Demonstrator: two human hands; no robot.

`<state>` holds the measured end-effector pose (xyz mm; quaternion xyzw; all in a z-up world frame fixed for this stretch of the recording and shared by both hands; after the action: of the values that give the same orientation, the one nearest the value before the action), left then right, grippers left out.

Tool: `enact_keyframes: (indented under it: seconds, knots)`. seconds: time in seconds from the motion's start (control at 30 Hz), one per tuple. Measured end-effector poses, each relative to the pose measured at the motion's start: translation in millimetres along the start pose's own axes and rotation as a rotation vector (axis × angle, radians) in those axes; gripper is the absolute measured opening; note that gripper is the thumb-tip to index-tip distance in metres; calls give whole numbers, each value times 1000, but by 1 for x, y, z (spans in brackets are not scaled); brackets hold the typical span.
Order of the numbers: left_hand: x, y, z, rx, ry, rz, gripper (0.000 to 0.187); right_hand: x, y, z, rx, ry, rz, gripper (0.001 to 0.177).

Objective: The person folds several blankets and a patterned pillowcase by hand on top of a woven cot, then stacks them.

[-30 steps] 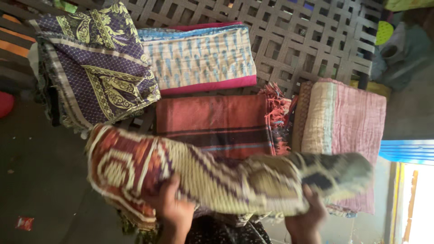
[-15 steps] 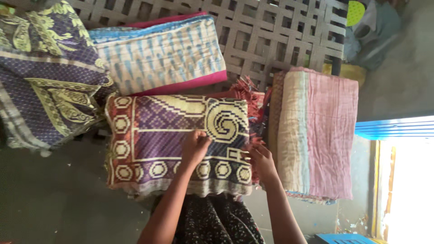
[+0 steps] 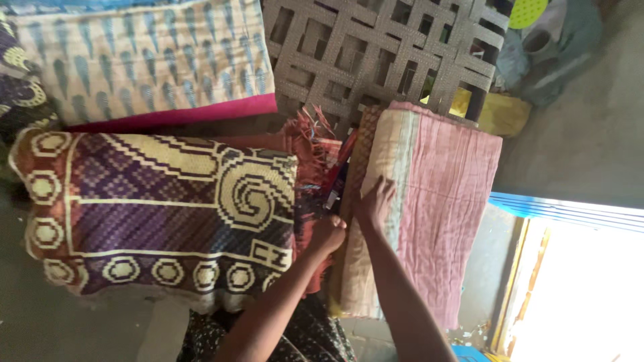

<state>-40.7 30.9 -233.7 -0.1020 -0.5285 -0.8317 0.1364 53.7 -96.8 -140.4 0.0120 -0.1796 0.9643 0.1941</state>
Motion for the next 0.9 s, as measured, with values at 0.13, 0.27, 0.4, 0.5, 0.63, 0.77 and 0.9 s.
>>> enact_keyframes:
  seconds: [0.13, 0.27, 0.4, 0.5, 0.63, 0.77, 0.9]
  knots:
    - [50, -8, -50, -185, -217, 435, 51, -55, -3, -19, 197, -249, -256, 121]
    - [86, 75, 3, -210, 4, 271, 93, -78, 0, -41, 406, -238, -258, 128]
    - [94, 93, 19, -37, -147, 384, 89, -84, 20, -41, 480, -118, -136, 120]
    - [95, 87, -2, -111, -415, 534, 67, -100, 48, -23, 211, -26, -135, 102]
    - [109, 99, -33, -81, -406, 502, 38, -140, 102, 5, 32, 136, -14, 49]
    - [117, 96, -53, -28, -279, 396, 32, -145, 179, 3, -831, -80, -334, 18]
    - [128, 111, -56, 51, -313, 358, 29, -130, 218, 53, -1021, 49, -482, 27]
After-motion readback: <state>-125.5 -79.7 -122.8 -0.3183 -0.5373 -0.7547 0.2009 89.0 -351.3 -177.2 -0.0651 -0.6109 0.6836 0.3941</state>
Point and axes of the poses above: each hand's wrist, its own x-axis away from the middle knuckle, its own z-axis out of the back of the hand, y = z × x, the point moved 7 cm from there along -x, towards the middle knuckle, and after that the axes turned 6 degrees about y, right-handed, at the moved point
